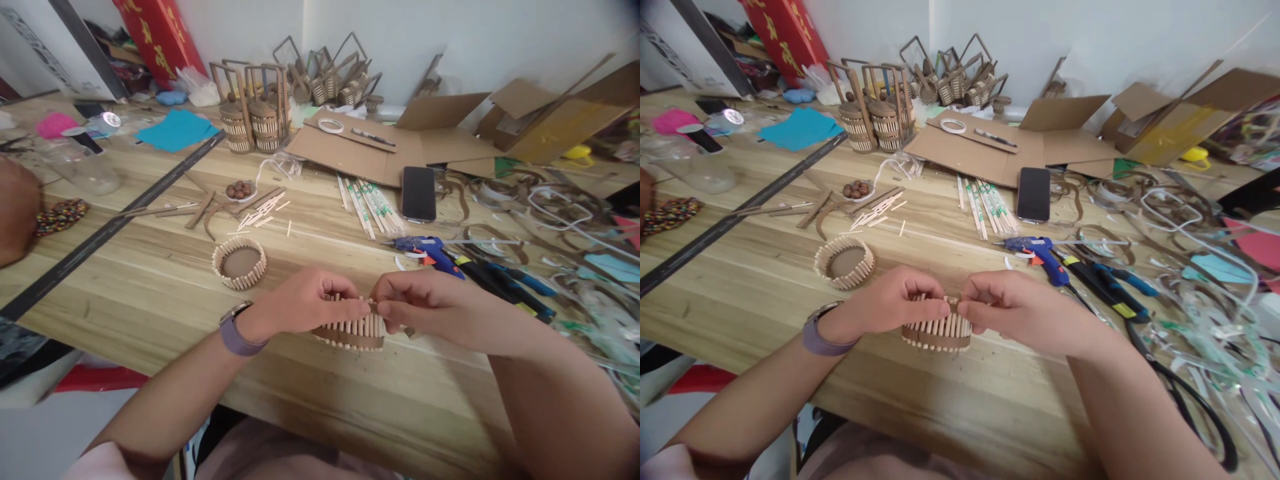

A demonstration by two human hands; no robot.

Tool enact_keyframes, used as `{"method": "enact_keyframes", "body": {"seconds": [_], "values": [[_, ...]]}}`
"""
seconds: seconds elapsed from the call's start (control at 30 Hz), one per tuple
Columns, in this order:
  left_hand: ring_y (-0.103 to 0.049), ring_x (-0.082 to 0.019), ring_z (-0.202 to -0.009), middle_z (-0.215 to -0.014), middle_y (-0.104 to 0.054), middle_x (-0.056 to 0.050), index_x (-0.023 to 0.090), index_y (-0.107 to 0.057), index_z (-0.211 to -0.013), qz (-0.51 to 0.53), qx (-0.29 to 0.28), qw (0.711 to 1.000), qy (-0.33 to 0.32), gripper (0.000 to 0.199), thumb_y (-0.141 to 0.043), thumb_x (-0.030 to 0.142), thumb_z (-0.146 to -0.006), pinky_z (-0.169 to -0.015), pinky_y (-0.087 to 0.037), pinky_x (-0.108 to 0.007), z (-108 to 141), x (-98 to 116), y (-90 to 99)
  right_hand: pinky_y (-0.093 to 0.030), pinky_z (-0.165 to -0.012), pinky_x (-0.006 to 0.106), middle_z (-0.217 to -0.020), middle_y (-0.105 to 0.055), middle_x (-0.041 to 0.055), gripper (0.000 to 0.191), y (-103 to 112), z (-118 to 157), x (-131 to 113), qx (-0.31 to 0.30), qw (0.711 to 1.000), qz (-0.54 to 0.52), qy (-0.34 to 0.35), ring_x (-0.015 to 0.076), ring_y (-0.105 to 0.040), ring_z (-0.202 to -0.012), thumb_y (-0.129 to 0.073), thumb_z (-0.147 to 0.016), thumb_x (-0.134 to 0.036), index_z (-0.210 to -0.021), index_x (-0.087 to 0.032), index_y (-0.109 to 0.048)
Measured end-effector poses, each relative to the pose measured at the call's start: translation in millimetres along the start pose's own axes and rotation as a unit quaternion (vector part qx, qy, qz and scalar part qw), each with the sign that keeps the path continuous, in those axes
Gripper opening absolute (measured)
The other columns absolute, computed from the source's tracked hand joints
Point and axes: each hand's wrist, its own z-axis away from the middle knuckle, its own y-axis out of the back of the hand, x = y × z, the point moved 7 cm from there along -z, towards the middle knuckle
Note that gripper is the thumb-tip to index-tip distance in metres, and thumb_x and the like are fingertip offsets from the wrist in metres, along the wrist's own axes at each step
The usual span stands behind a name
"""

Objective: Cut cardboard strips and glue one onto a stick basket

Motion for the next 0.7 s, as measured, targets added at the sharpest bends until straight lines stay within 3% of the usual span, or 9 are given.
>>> {"method": "enact_keyframes", "body": {"seconds": [0.13,0.23,0.5,0.7], "values": [[-0.041,-0.008,-0.055,-0.060,-0.051,0.005,0.016,-0.066,-0.071,0.016,0.031,0.999,-0.006,0.029,-0.066,0.043,-0.083,-0.049,-0.031,-0.019,1.2,-0.7,4.3,-0.042,-0.060,0.028,-0.086,-0.063,0.0039,0.035,7.2,1.4,-5.5,0.049,0.998,0.032,0.030,0.0145,-0.052,-0.068,-0.051,-0.092,-0.053,-0.084,-0.021,-0.064],[-0.041,-0.008,-0.055,-0.059,-0.051,0.006,0.016,-0.065,-0.069,0.015,0.039,0.999,-0.009,0.026,-0.068,0.038,-0.081,-0.049,-0.030,-0.019,2.1,0.1,5.0,-0.045,-0.059,0.027,-0.094,-0.064,0.0060,0.039,7.8,1.1,-8.8,0.052,0.998,0.019,0.035,0.0145,-0.053,-0.068,-0.046,-0.094,-0.053,-0.079,-0.021,-0.062],[-0.039,-0.007,-0.053,-0.057,-0.048,0.006,0.015,-0.063,-0.067,-0.015,0.051,0.998,-0.027,0.028,-0.062,0.036,-0.085,-0.049,-0.029,-0.018,4.0,5.8,6.3,-0.040,-0.056,0.030,-0.066,-0.059,0.0031,0.048,11.5,3.3,-8.8,0.091,0.991,0.097,-0.017,0.0163,-0.051,-0.061,-0.038,-0.091,-0.060,-0.066,-0.022,-0.054],[-0.042,-0.008,-0.054,-0.058,-0.050,0.005,0.015,-0.063,-0.068,-0.019,0.076,0.997,-0.023,0.027,-0.063,0.037,-0.083,-0.048,-0.030,-0.019,4.3,4.7,12.8,-0.043,-0.055,0.029,-0.064,-0.063,0.0016,0.038,12.8,7.1,-9.7,0.103,0.994,0.033,-0.024,0.0161,-0.054,-0.059,-0.051,-0.086,-0.054,-0.088,-0.021,-0.070]]}}
